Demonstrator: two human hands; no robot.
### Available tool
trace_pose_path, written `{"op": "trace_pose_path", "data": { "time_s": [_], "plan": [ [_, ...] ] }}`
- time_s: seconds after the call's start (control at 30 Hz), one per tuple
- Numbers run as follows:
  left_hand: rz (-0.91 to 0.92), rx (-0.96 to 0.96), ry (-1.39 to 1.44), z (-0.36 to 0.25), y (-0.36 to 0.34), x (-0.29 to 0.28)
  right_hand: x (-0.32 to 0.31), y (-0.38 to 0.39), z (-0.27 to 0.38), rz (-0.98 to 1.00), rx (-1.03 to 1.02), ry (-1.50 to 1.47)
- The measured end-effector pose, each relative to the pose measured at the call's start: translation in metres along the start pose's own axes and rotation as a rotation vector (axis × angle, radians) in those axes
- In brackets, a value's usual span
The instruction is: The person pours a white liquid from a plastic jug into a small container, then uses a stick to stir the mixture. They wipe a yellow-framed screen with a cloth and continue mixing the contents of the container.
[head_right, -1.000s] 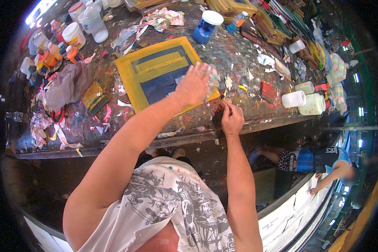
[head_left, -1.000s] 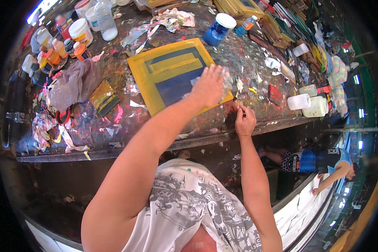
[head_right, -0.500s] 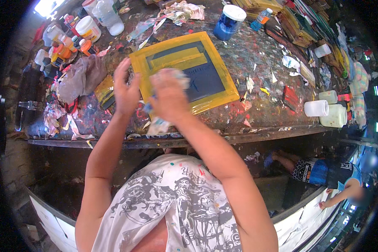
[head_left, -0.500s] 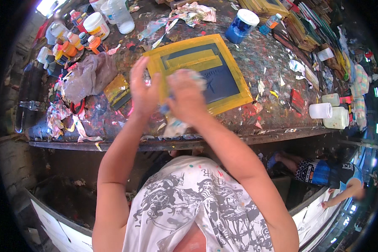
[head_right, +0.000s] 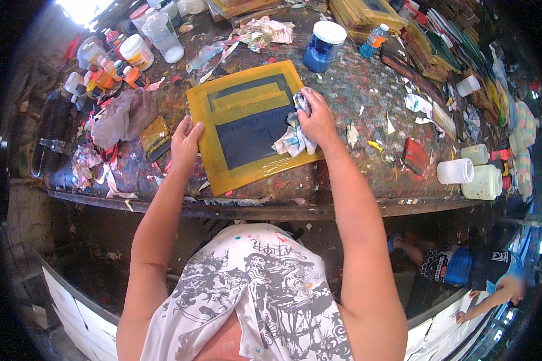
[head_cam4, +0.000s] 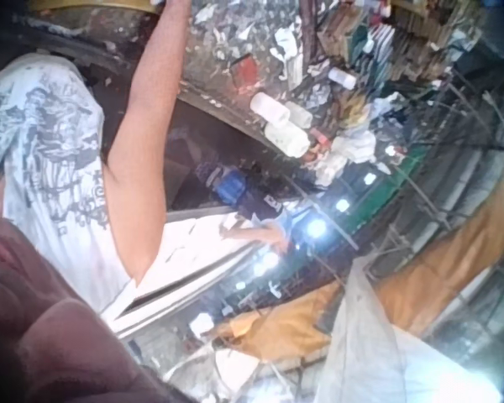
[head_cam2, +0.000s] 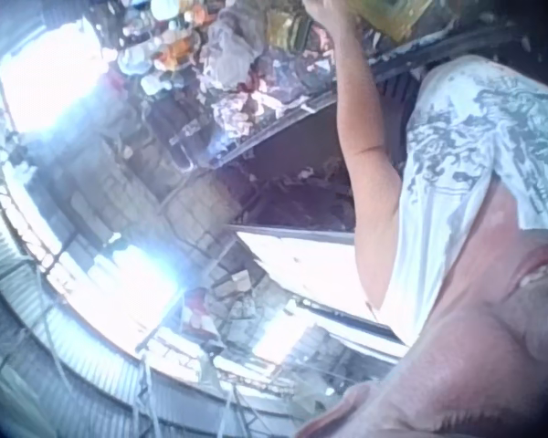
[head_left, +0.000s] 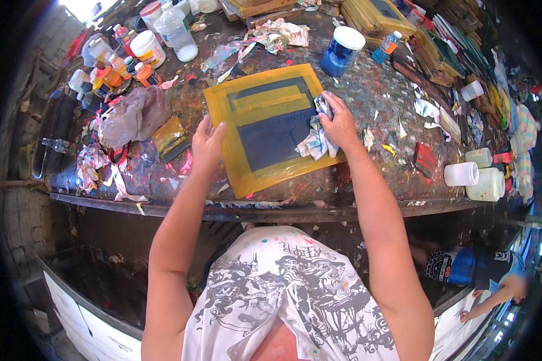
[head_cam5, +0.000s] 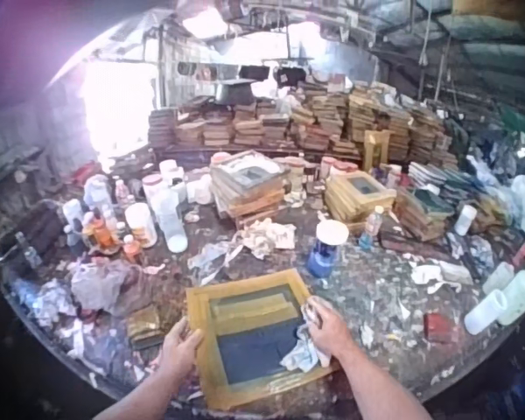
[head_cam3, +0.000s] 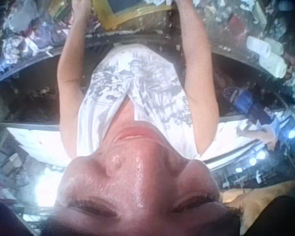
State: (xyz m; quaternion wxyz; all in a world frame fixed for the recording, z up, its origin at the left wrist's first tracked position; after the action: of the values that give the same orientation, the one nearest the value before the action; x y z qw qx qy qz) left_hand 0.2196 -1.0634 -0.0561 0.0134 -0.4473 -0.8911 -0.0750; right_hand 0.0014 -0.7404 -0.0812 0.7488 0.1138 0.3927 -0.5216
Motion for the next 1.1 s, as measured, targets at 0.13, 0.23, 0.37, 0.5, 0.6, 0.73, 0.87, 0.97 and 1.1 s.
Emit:
{"op": "trace_pose_path", "data": {
  "time_s": [0.13,0.23,0.37,0.5,0.6,0.73,0.87,0.97,1.1],
  "plan": [
    [-0.104,-0.026,-0.087,-0.037,-0.002,0.028,-0.014,-0.004,0.013,-0.014,0.340,-0.324],
    [-0.107,0.244,-0.288,-0.060,-0.013,0.029,-0.014,0.010,0.023,-0.125,0.358,-0.490],
    [-0.130,0.761,-0.533,-0.132,-0.009,0.035,-0.014,0.035,0.036,-0.307,0.395,-1.053],
    [-0.090,1.169,-0.620,-0.196,0.007,0.033,-0.027,0.064,0.060,-0.278,0.330,-1.368],
    [0.001,1.107,-0.445,-0.234,0.020,0.033,-0.034,0.102,0.038,-0.117,0.304,-1.191],
    [0.127,0.849,-0.115,-0.238,0.016,0.009,-0.075,0.123,0.052,0.119,-0.138,-0.557],
    [0.100,0.633,0.047,-0.254,0.050,0.021,-0.089,0.119,0.032,-0.162,0.157,-0.563],
    [0.141,0.517,-0.002,-0.267,0.056,0.016,-0.095,0.109,0.037,-0.333,0.152,-0.627],
    [0.223,0.580,0.152,-0.276,0.065,0.033,-0.074,0.094,0.046,-0.141,0.214,-0.842]
  ]
}}
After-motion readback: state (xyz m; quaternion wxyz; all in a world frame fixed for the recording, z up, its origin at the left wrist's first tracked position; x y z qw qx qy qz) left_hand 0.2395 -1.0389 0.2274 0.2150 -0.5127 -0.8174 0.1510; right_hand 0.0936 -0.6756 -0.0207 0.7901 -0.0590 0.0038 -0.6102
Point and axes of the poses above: each hand's wrist, its own y-axis away from the middle knuckle, its own x-axis out of the palm, z = x × y, the point moved 1 cm from there along -y, towards the middle knuckle, and after that the axes turned 3 degrees about x, right-handed, at the moved point
